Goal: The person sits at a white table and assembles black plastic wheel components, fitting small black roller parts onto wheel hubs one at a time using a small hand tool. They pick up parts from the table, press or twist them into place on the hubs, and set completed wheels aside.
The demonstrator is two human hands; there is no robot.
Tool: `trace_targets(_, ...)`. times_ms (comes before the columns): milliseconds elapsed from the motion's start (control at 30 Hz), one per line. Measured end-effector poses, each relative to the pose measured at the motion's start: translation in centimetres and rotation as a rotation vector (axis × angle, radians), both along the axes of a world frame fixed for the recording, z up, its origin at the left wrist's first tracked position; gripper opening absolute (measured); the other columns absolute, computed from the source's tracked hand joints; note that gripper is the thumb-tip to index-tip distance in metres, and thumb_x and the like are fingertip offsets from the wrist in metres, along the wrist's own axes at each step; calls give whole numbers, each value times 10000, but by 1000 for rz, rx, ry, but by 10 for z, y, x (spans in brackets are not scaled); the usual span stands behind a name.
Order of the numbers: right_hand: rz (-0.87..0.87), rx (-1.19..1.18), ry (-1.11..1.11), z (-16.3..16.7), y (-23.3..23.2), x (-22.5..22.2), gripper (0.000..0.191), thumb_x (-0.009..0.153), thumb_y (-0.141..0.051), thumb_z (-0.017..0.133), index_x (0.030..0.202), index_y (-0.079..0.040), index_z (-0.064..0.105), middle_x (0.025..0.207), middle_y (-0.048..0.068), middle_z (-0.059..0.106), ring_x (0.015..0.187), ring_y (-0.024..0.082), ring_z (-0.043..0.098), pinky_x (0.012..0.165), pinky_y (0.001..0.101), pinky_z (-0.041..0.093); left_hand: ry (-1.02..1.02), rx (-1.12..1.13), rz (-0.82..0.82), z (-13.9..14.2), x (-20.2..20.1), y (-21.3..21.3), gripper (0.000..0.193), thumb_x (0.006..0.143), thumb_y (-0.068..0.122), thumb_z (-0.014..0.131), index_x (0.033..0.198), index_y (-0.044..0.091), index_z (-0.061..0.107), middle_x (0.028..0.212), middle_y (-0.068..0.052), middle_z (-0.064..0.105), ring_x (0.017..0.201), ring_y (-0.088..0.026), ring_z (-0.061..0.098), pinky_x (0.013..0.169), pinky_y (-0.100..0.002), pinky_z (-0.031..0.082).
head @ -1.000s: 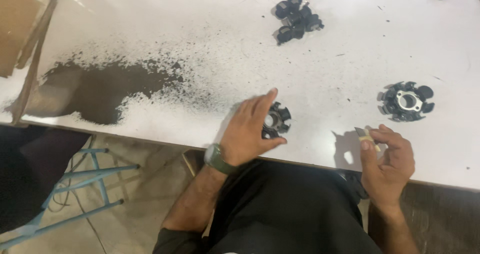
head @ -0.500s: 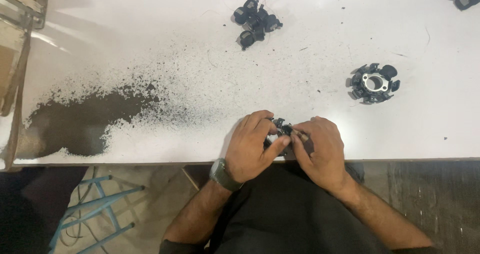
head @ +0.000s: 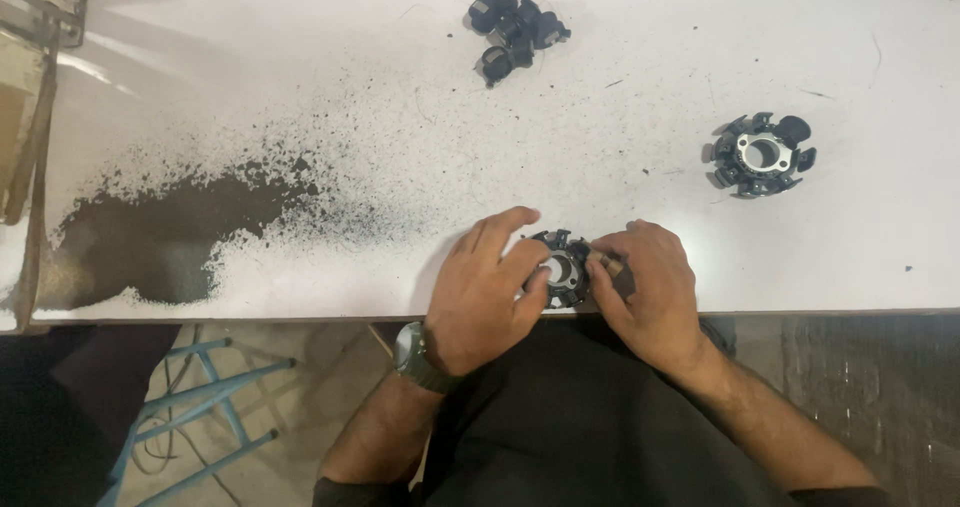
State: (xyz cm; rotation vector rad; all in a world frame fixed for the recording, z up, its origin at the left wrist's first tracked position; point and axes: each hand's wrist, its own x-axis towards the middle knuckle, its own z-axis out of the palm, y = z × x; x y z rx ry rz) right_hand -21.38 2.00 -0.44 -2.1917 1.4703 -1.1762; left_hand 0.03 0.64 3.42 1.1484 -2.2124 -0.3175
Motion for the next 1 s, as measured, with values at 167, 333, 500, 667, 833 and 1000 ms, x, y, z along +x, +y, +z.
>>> trace_targets(167,64,-58,-61,-5,3,-1,251,875,-37,745,1096,-61,628,1035,90,699,1026,300,670,1112,525,464,53,71,46,-11,-18,0,283,819,171,786,1031,33,659,1260,-159,630,1119,-337,642,933,-480,518)
trace_targets(333,116,-88,-35,-14,7,-7,279,838,-41,773,1071,-74,623,1042,86,687,1041,289,672,1123,555,447,87,84,77,-28,-19,2,193,859,124,763,1019,44,690,1287,-138,648,1115,-309,653,948,-456,533)
trace_targets(500,88,-117,40,-22,12,-3,313,806,-25,795,1068,-81,635,1053,92,678,1066,315,656,1138,550,434,135,85,97,-39,-15,9,167,841,122,767,983,71,696,1298,-104,652,1131,-294,653,980,-454,520)
trace_targets(667,100,-126,68,-20,11,0,327,805,-19,800,1081,-81,636,1046,85,674,1057,305,654,1145,550,430,212,91,121,-43,-18,10,165,831,113,758,981,85,695,1303,-102,645,1179,-304,628,1004,-454,501)
trace_targets(833,78,-104,70,-14,13,3,311,800,-10,801,1065,-82,656,996,83,668,1053,311,653,1148,546,433,253,138,112,-45,-18,10,146,831,108,740,966,94,687,1297,-88,643,1198,-296,620,1008,-440,502)
trace_targets(1000,91,-52,33,-9,10,4,276,808,-15,800,1040,-72,661,984,85,690,1008,296,665,1158,544,463,232,115,62,-44,-18,10,151,793,130,751,921,101,676,1294,-95,632,1207,-298,606,1006,-473,462)
